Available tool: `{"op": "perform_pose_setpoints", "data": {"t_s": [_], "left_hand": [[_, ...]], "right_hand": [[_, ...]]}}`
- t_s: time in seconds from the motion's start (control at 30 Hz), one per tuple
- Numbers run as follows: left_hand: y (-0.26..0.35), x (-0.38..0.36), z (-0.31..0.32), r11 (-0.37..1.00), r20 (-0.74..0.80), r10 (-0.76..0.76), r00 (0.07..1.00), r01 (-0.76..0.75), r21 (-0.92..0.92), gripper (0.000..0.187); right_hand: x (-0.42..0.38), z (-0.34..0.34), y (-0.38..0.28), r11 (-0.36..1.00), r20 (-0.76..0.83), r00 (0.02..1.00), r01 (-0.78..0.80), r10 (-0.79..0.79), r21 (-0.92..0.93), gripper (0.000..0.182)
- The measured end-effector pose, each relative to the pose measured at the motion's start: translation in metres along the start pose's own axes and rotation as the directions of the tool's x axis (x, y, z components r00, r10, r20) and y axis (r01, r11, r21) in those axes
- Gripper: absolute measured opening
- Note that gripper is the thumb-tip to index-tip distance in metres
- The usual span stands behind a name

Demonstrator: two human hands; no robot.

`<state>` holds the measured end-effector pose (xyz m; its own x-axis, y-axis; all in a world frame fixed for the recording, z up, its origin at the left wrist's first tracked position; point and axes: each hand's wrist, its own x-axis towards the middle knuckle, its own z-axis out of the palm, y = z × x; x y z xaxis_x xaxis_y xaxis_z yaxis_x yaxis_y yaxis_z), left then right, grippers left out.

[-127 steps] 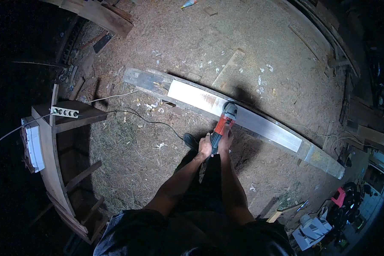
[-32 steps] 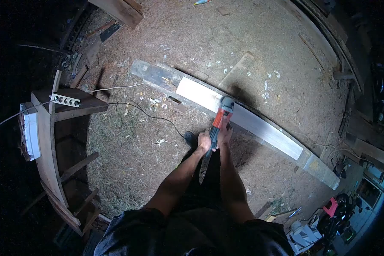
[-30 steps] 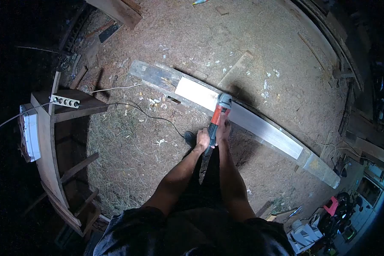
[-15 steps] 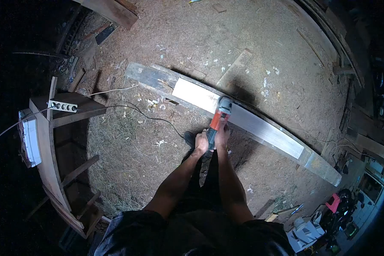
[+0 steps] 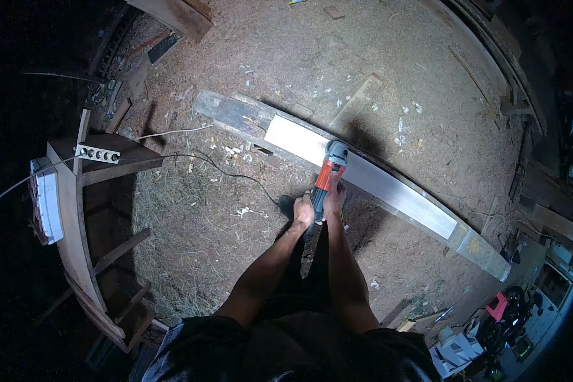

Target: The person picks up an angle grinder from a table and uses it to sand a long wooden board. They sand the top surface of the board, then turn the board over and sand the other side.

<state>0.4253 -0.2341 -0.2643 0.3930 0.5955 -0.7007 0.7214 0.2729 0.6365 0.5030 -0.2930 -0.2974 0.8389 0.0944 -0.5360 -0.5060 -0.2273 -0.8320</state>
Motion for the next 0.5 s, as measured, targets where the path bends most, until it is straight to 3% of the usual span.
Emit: {"op": "perform_pose_setpoints", "data": {"t_s": [0.03, 0.07, 0.1, 0.13, 0.2, 0.23, 0.3, 0.33, 0.37, 0.43, 0.47, 0.5], "left_hand": [[-0.001, 0.000, -0.001, 0.999, -0.042, 0.027, 0.999, -0.026, 0.026, 0.063], [-0.002, 0.001, -0.003, 0.997, -0.085, 0.057, 0.995, -0.053, 0.052, 0.061], [-0.006, 0.003, -0.005, 0.994, -0.128, 0.084, 0.988, -0.075, 0.080, 0.059], [-0.023, 0.015, -0.008, 1.000, -0.101, 0.011, 0.995, -0.012, -0.012, 0.056], [-0.117, 0.076, 0.005, 0.988, -0.111, -0.066, 0.992, 0.049, -0.148, 0.052], [-0.106, 0.069, 0.001, 0.988, -0.109, -0.064, 0.992, 0.048, -0.149, 0.052], [-0.057, 0.038, -0.012, 0.987, -0.053, -0.094, 0.994, 0.085, -0.138, 0.052], [-0.046, 0.031, -0.012, 0.988, 0.026, -0.137, 0.990, 0.138, -0.073, 0.053], [-0.018, 0.011, -0.012, 0.994, -0.037, -0.069, 0.997, 0.065, -0.092, 0.055], [-0.103, 0.059, 0.026, 0.976, 0.019, -0.085, 0.996, 0.087, -0.201, 0.054], [-0.048, 0.023, 0.010, 0.998, 0.018, -0.047, 0.999, 0.047, -0.035, 0.052], [-0.029, 0.011, 0.003, 0.999, 0.019, -0.039, 0.999, 0.040, -0.033, 0.052]], "right_hand": [[0.000, -0.001, -0.003, 0.994, 0.034, 0.995, -0.097, 0.096, 0.053, 0.060], [0.008, 0.004, 0.010, 0.991, 0.011, 1.000, -0.012, 0.013, -0.131, 0.059], [0.003, 0.011, -0.003, 0.991, 0.013, 1.000, -0.011, 0.013, -0.133, 0.059], [-0.009, 0.023, -0.026, 0.984, 0.049, 0.999, 0.000, 0.009, -0.179, 0.059], [-0.013, 0.043, -0.032, 0.956, 0.054, 0.998, 0.055, -0.041, -0.289, 0.057], [-0.008, 0.046, -0.017, 0.956, 0.053, 0.998, 0.056, -0.042, -0.289, 0.057], [-0.001, 0.045, 0.006, 0.928, -0.063, 0.979, 0.162, -0.194, -0.335, 0.057], [-0.014, 0.033, -0.025, 0.974, 0.027, 0.997, 0.073, -0.069, -0.215, 0.057], [-0.014, 0.025, -0.025, 0.973, 0.027, 0.997, 0.078, -0.074, -0.215, 0.057], [-0.012, 0.007, -0.015, 0.990, 0.006, 0.993, 0.118, -0.118, -0.073, 0.057], [0.006, -0.001, 0.030, 0.988, -0.033, 0.988, 0.149, -0.150, -0.024, 0.054], [-0.001, -0.003, 0.019, 0.988, -0.037, 0.987, 0.155, -0.155, -0.020, 0.054]]}}
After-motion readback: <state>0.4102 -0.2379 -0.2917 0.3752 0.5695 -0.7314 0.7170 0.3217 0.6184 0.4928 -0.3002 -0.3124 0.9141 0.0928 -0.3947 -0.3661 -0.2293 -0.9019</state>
